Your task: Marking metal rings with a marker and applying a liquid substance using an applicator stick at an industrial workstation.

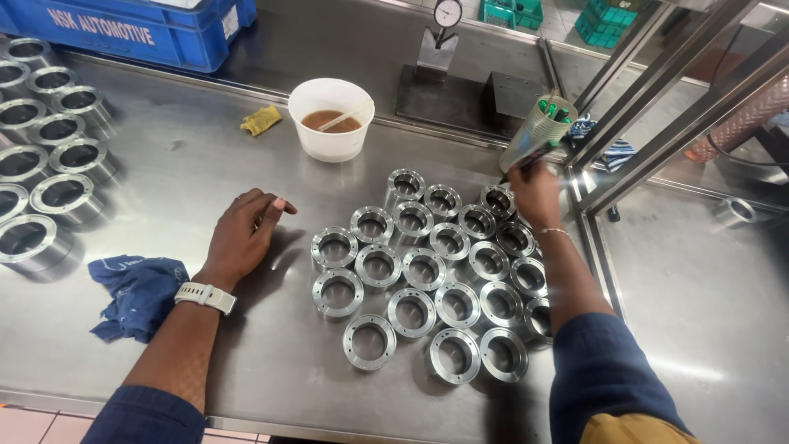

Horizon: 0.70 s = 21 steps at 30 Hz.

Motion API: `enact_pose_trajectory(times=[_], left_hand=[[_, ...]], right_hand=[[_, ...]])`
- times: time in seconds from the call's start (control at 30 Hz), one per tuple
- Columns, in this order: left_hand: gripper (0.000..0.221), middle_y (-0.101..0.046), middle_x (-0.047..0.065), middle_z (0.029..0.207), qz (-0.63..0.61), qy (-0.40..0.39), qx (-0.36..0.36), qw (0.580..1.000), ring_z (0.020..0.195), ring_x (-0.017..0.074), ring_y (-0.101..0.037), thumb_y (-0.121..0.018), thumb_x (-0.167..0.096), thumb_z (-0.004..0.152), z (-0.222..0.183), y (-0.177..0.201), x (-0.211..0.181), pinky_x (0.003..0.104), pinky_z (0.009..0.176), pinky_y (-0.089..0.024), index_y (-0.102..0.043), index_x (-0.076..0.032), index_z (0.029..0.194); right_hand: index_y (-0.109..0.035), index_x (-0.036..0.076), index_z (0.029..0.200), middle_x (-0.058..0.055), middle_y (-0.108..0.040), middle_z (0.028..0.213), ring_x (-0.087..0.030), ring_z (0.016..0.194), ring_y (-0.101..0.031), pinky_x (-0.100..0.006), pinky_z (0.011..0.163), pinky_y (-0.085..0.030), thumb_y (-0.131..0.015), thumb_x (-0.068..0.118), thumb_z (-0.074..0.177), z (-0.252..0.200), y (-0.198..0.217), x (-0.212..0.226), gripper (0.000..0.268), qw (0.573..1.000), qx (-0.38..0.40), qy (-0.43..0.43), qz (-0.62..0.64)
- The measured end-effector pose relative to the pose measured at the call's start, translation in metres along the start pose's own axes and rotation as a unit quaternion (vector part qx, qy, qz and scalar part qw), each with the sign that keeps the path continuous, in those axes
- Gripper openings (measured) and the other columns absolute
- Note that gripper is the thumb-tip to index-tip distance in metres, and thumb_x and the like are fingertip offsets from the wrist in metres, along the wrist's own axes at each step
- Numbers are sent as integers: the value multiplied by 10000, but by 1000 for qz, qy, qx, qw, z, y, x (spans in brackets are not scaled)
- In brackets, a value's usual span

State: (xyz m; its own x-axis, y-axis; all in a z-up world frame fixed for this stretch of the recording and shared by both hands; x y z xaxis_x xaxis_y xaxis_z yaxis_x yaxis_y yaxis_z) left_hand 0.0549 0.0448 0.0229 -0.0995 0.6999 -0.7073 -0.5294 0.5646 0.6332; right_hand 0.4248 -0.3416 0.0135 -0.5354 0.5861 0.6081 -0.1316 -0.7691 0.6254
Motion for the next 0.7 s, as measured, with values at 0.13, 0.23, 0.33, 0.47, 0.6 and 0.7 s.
enact_pose_trajectory(times=[0.13, 0.23, 0.33, 0.47, 0.6, 0.7], left_hand=[[454, -647, 62, 936, -8, 0, -1, 1000, 947, 251, -608, -445, -458, 1066, -1, 0, 1, 396, 831, -481, -767, -141, 1029], [431, -643, 63, 934, -4, -5, -7, 1000, 954, 251, -611, -458, -442, 1064, -1, 2, -1, 402, 821, -484, -768, -144, 1026], [421, -639, 60, 926, -9, -8, -5, 1000, 939, 253, -615, -461, -433, 1080, 0, 0, -1, 400, 830, -488, -765, -147, 1027], [423, -634, 65, 928, 0, -2, -5, 1000, 939, 249, -623, -458, -435, 1070, -1, -2, 2, 401, 817, -488, -767, -150, 1025], [428, -635, 65, 931, -11, 3, -3, 1000, 926, 253, -618, -457, -439, 1077, -1, 1, 2, 397, 821, -487, -765, -147, 1023], [420, -637, 68, 932, 1, -27, -21, 999, 949, 258, -609, -461, -421, 1081, 0, 1, 5, 406, 836, -476, -770, -142, 1031]], right_hand=[[-637, -10, 1061, -134, -751, 847, -224, 784, -746, -380, 737, -565, -682, 250, 977, -2, 40, 5, 277, 998, -21, -50, 43], [-629, -22, 1040, -134, -740, 795, -214, 748, -731, -376, 732, -552, -679, 238, 986, -9, 59, -3, 270, 998, -29, -61, 17], [-631, -25, 1028, -135, -735, 765, -229, 724, -726, -381, 726, -546, -693, 245, 966, -15, 58, -9, 284, 998, -9, -60, -20], [-684, -10, 1007, -152, -724, 756, -270, 715, -721, -402, 712, -537, -696, 301, 972, -22, 45, -19, 314, 994, 32, -83, -61], [-670, -29, 1001, -168, -723, 763, -290, 725, -712, -407, 709, -531, -713, 300, 962, -16, 41, -28, 334, 996, 9, -44, -84], [-665, -23, 1015, -162, -720, 768, -272, 713, -702, -391, 694, -532, -715, 280, 956, -25, 55, -20, 313, 998, -13, -40, -51]])
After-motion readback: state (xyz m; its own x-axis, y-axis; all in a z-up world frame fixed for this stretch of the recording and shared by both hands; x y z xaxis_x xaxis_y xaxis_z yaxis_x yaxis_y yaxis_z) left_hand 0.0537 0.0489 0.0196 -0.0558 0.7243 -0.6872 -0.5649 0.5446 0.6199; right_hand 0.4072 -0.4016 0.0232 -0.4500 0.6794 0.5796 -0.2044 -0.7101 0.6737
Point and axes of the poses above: each hand's wrist, its own z-axis towards the middle knuckle, its own y-axis out of the back of the hand, x = y × z, the point moved 7 cm from there along z, towards the middle knuckle
